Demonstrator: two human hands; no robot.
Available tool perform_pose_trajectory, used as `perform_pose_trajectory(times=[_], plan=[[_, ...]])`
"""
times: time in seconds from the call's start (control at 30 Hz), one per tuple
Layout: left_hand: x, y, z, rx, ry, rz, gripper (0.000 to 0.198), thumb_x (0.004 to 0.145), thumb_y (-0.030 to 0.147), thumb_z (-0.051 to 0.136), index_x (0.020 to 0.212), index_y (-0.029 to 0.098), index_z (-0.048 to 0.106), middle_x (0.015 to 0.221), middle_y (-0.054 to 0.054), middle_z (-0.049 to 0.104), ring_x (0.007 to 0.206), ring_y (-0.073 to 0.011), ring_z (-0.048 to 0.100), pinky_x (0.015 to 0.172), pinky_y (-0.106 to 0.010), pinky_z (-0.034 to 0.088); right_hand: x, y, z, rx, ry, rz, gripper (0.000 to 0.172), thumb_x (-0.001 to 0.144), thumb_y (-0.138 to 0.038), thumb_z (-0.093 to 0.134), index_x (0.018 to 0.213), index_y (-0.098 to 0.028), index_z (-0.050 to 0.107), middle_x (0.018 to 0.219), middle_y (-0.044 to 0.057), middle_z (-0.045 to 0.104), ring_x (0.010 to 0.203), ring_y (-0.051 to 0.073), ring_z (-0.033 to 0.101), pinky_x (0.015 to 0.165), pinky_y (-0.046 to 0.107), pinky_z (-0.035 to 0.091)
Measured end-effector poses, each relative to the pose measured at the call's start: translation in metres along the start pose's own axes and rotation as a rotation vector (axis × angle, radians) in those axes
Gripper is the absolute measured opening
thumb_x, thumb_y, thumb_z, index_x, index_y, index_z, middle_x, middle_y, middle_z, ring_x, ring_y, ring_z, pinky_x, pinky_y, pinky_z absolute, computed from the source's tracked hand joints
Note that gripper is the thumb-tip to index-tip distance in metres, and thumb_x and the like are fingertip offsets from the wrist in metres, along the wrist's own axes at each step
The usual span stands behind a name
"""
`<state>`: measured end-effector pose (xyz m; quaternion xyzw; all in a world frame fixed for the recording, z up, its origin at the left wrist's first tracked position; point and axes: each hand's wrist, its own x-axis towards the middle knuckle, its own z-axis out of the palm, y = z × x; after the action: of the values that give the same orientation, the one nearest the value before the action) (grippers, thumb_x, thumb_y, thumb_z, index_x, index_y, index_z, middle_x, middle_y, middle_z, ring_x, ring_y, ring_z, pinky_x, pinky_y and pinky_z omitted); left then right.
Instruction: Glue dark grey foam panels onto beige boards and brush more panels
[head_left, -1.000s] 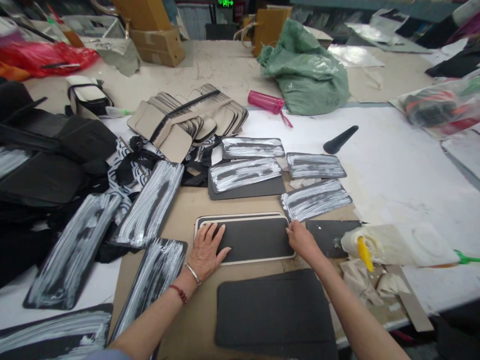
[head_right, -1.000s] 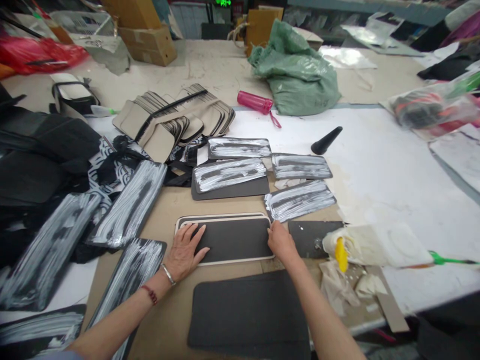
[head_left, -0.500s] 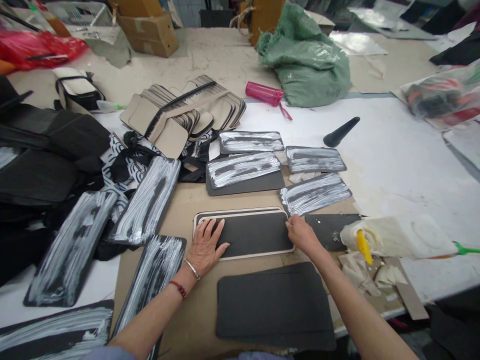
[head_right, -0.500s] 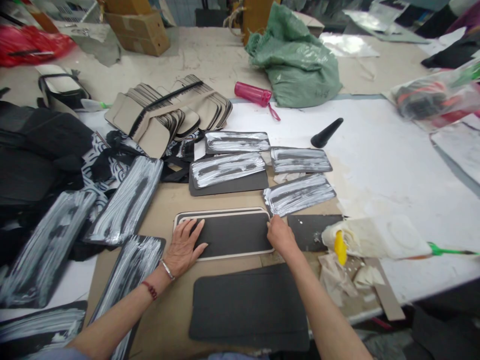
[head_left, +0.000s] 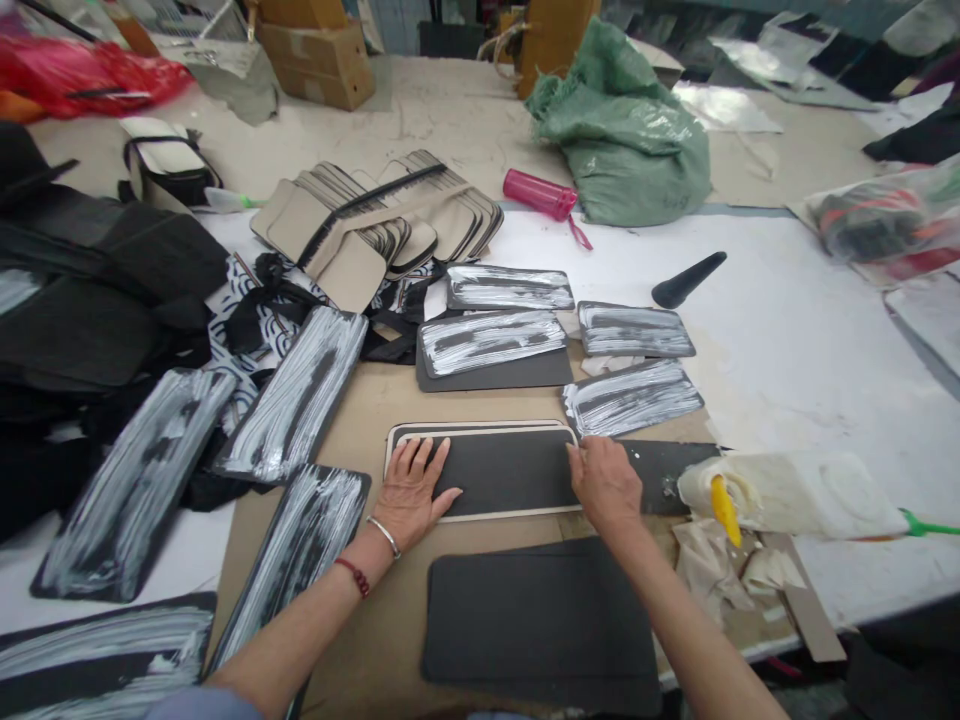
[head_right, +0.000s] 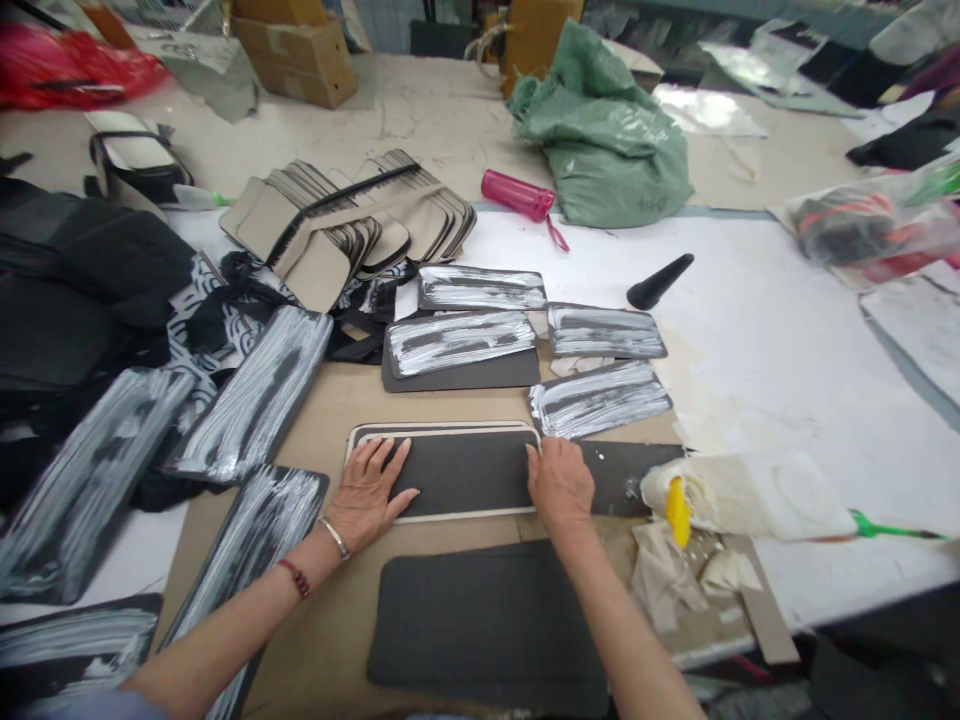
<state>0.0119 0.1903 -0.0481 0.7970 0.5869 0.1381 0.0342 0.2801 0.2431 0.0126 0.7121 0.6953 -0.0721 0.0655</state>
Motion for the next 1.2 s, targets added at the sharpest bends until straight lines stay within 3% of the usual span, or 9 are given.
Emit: perform_pose_trajectory(times=[0.17,0.3,0.53,0.7,0.8,0.87,0.97,1.07,1.2], plan=[[-0.001,-0.001,0.001,0.039,0.045,0.02,0.063,0.079,0.048,0.048,0.132,0.017,0.034,0.122,-0.014,0.044,0.119,-0.03,0.034,0.103,-0.047,0.026,-0.007,-0.059,0.027,0.187,0.088,-0.578,0.059,0.083,-0.039,0.045,0.134,-0.012,0.029,0.139,0.014,0.032,0.13,0.026,0.02,0.104,0.043,0.022],[-0.001,-0.001,0.003,0.039,0.059,0.031,0.065,0.079,0.048,0.049,0.133,0.017,0.031,0.122,-0.013,0.044,0.118,-0.0297,0.035,0.103,-0.047,0.026,-0.003,-0.065,0.044,0.201,0.09,-0.716,0.067,0.082,-0.039,0.047,0.137,-0.011,0.021,0.143,0.013,0.024,0.133,0.023,0.012,0.107,0.042,0.019],[-0.002,-0.002,0.005,0.007,0.043,0.012,0.068,0.078,0.048,0.05,0.134,0.018,0.03,0.124,-0.013,0.042,0.119,-0.0303,0.033,0.104,-0.048,0.025,0.012,-0.005,0.042,0.117,0.172,-0.61,0.069,0.086,-0.04,0.04,0.14,-0.012,0.008,0.144,0.013,0.022,0.133,0.024,0.013,0.106,0.045,0.02],[0.0,0.0,0.0,-0.046,0.014,-0.016,0.064,0.077,0.046,0.052,0.133,0.022,0.033,0.125,-0.012,0.041,0.12,-0.0304,0.032,0.103,-0.049,0.026,0.016,-0.002,0.048,0.11,0.23,-0.66,0.071,0.085,-0.041,0.04,0.14,-0.011,0.007,0.143,0.014,0.023,0.132,0.026,0.015,0.105,0.047,0.022],[0.003,-0.003,-0.01,-0.22,-0.034,-0.068,0.054,0.082,0.037,0.046,0.133,0.025,0.032,0.126,-0.01,0.041,0.121,-0.0268,0.033,0.103,-0.048,0.027,0.016,-0.002,0.048,0.13,0.316,-0.667,0.065,0.086,-0.037,0.039,0.139,-0.01,0.014,0.139,0.016,0.031,0.13,0.027,0.022,0.102,0.046,0.027],[0.001,-0.007,-0.018,-0.405,0.004,-0.194,0.05,0.086,0.03,0.038,0.134,0.023,0.028,0.127,-0.01,0.041,0.121,-0.0225,0.035,0.103,-0.044,0.03,0.011,0.005,0.046,0.155,0.405,-0.599,0.056,0.087,-0.034,0.038,0.135,-0.01,0.025,0.132,0.018,0.039,0.125,0.028,0.032,0.098,0.045,0.032],[-0.009,-0.012,-0.026,-0.637,0.184,-0.546,0.045,0.087,0.026,0.033,0.131,0.019,0.031,0.121,-0.012,0.047,0.113,-0.019,0.045,0.098,-0.04,0.037,-0.002,0.022,0.046,0.205,0.454,-0.393,0.043,0.087,-0.033,0.036,0.123,-0.01,0.041,0.112,0.018,0.054,0.105,0.027,0.051,0.087,0.043,0.041],[-0.022,-0.012,-0.027,-0.736,0.277,-0.82,0.039,0.084,0.024,0.036,0.12,0.014,0.044,0.105,-0.012,0.058,0.098,-0.0194,0.055,0.09,-0.04,0.043,-0.016,0.035,0.049,0.331,0.313,-0.221,0.042,0.084,-0.038,0.033,0.111,-0.01,0.048,0.09,0.016,0.061,0.085,0.026,0.058,0.074,0.039,0.047],[-0.025,-0.007,-0.027,-0.764,0.284,-0.946,0.033,0.077,0.016,0.042,0.107,0.012,0.055,0.099,-0.013,0.063,0.093,-0.0214,0.058,0.087,-0.041,0.045,-0.018,0.037,0.048,0.474,0.104,-0.015,0.044,0.077,-0.046,0.035,0.1,-0.013,0.054,0.083,0.012,0.062,0.078,0.025,0.06,0.071,0.037,0.047]])
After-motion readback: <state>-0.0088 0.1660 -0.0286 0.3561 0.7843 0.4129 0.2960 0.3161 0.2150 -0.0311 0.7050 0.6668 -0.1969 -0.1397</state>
